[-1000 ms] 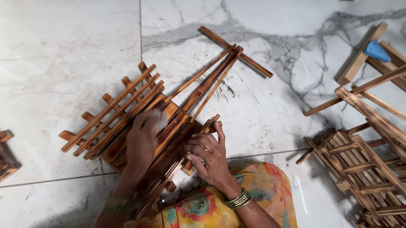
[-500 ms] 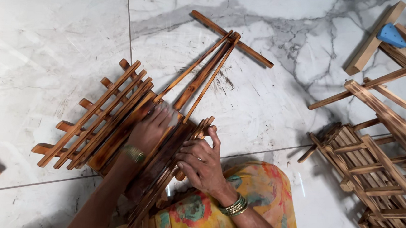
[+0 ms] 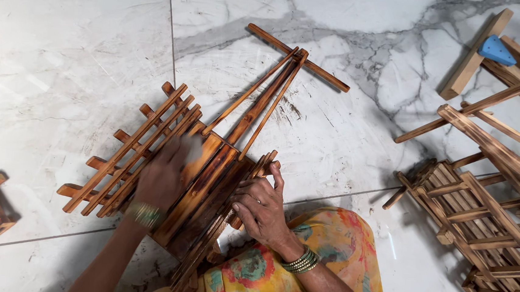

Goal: The person sits on the floor and wipes a small wooden rack with a cloth, turning it to clean multiple sides. The person continues wiping the same item repeatedly, focusing on different slats and legs.

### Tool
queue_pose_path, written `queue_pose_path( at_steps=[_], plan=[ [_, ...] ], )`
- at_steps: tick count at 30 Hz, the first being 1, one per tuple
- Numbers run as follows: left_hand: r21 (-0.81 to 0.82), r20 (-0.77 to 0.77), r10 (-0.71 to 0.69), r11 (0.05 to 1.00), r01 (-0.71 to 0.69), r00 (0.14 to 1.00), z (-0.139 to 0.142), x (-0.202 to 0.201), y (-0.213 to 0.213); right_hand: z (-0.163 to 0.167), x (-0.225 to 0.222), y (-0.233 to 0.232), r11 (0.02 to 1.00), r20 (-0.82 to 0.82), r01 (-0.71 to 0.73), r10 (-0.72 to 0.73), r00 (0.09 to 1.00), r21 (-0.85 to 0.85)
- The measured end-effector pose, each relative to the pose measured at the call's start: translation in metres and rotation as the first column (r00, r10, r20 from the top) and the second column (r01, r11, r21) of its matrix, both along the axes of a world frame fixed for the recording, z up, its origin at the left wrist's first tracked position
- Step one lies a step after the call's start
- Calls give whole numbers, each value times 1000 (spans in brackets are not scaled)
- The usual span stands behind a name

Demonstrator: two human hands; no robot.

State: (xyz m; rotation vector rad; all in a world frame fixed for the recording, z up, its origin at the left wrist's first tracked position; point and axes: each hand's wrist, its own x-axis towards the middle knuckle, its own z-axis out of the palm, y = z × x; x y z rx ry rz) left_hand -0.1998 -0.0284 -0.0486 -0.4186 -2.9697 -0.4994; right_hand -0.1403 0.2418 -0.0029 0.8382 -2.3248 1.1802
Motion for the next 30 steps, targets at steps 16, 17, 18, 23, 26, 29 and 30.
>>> queue_pose_path(
  at_steps=[16,17,18,23,26,29,30],
  plan=[
    [-319,399,-56,927,196,915,-40,95,-72,-3,1,-1,1000,-7,11,-11,1000,3],
    [-335,481,-24,919,209,876,-32,108,-80,-3,0,-1,1000,-6,12,-11,1000,3],
    [-345,528,8,916,206,849,-25,115,-85,-3,0,-2,1000,-8,13,-13,1000,4],
    [-277,443,18,954,117,896,-1,82,-53,-2,-3,-2,1000,-22,17,-17,1000,-15],
    [35,133,-58,998,54,989,-10,30,13,-1,-3,-1,1000,-18,21,-20,1000,6],
    [-16,-103,-201,980,201,974,-26,-27,63,-1,-3,0,1000,-24,15,-15,1000,9],
    [-84,-72,-235,970,229,969,-34,-32,70,-1,-3,1,1000,-23,14,-13,1000,6]
  ],
)
